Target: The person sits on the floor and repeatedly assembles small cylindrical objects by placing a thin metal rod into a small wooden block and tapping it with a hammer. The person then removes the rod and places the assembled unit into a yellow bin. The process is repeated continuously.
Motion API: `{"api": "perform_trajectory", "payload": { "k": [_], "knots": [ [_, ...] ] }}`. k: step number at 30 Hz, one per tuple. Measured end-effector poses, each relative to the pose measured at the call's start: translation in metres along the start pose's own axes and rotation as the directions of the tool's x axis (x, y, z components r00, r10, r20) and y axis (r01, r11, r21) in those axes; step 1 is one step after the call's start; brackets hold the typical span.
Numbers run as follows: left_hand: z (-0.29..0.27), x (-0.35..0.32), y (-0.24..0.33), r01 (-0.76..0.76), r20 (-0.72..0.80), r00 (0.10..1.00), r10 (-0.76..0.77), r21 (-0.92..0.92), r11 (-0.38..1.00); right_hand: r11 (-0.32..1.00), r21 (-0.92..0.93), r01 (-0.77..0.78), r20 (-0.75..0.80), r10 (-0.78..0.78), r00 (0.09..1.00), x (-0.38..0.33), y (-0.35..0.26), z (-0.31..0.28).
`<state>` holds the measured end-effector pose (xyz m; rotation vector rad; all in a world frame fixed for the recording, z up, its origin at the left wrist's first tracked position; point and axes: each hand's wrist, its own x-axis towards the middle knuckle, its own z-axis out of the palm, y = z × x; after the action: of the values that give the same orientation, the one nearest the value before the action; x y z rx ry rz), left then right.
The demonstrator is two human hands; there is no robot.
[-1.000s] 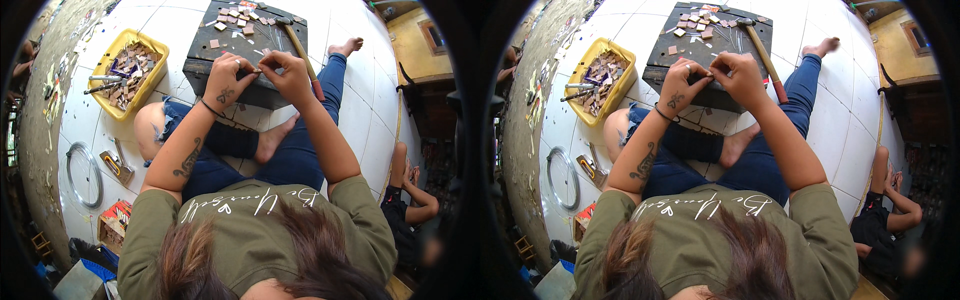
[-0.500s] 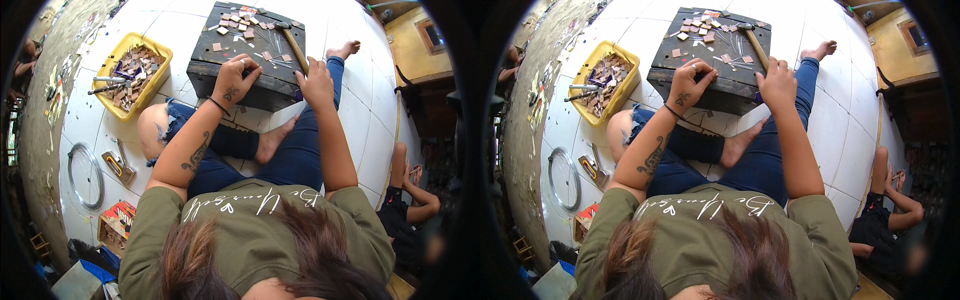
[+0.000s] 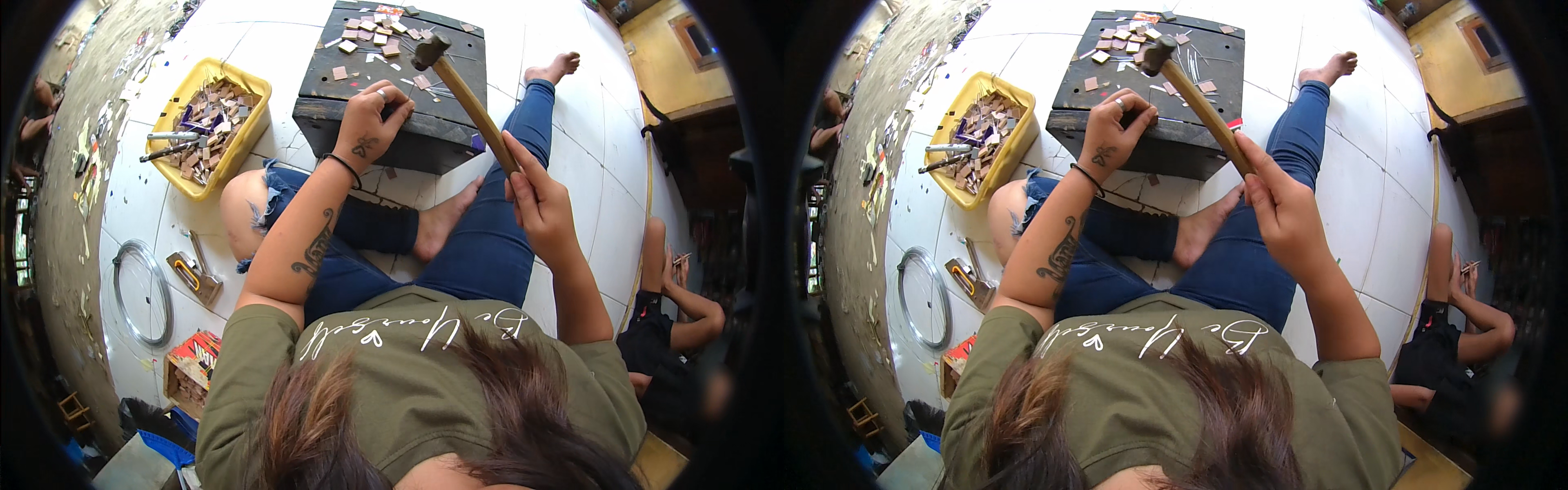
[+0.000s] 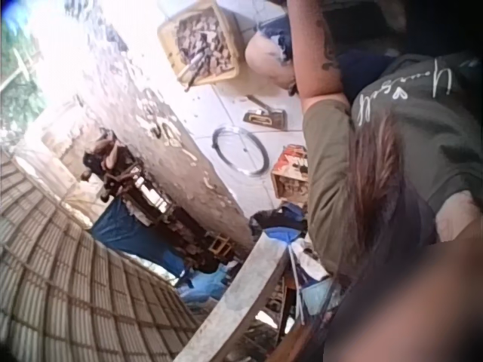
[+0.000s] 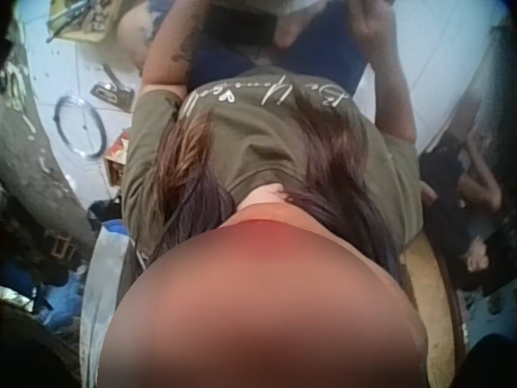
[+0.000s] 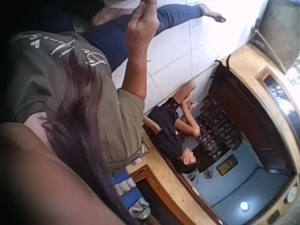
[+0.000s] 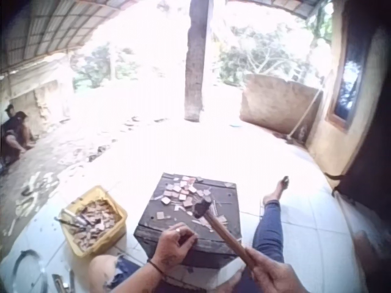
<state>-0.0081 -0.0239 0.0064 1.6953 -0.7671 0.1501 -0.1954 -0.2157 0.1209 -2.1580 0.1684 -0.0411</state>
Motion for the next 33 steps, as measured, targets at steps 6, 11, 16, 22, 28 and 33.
{"api": "perform_trajectory", "payload": {
  "k": [6,11,16,22,28,33],
  "knots": [
    [0.0,0.001,0.001,-0.012,0.005,1.0,0.012,0.005,1.0,0.971,-0.15,0.184,-0.036,-0.192,0.981,-0.006,-0.01,0.002],
    [-0.002,0.0,0.002,-0.015,0.018,1.0,0.014,0.033,0.999,0.977,-0.133,0.165,-0.051,-0.173,0.984,-0.006,-0.01,-0.003],
    [-0.002,0.0,0.0,-0.017,0.018,1.0,0.017,0.033,0.999,0.981,-0.104,0.162,-0.084,-0.171,0.982,-0.004,-0.005,-0.002],
    [0.003,-0.002,0.002,-0.045,-0.057,0.997,0.05,0.084,0.995,0.892,-0.43,0.142,-0.194,-0.245,0.95,0.036,0.036,0.019],
    [-0.007,-0.019,0.022,0.092,0.005,0.996,-0.092,-0.011,0.996,0.666,-0.727,0.169,-0.216,-0.456,0.863,0.075,0.062,0.045],
    [-0.005,-0.047,0.047,0.06,0.238,0.97,-0.055,-0.014,0.998,0.886,-0.161,0.435,-0.142,-0.457,0.878,0.074,0.039,0.057]
  ]
}}
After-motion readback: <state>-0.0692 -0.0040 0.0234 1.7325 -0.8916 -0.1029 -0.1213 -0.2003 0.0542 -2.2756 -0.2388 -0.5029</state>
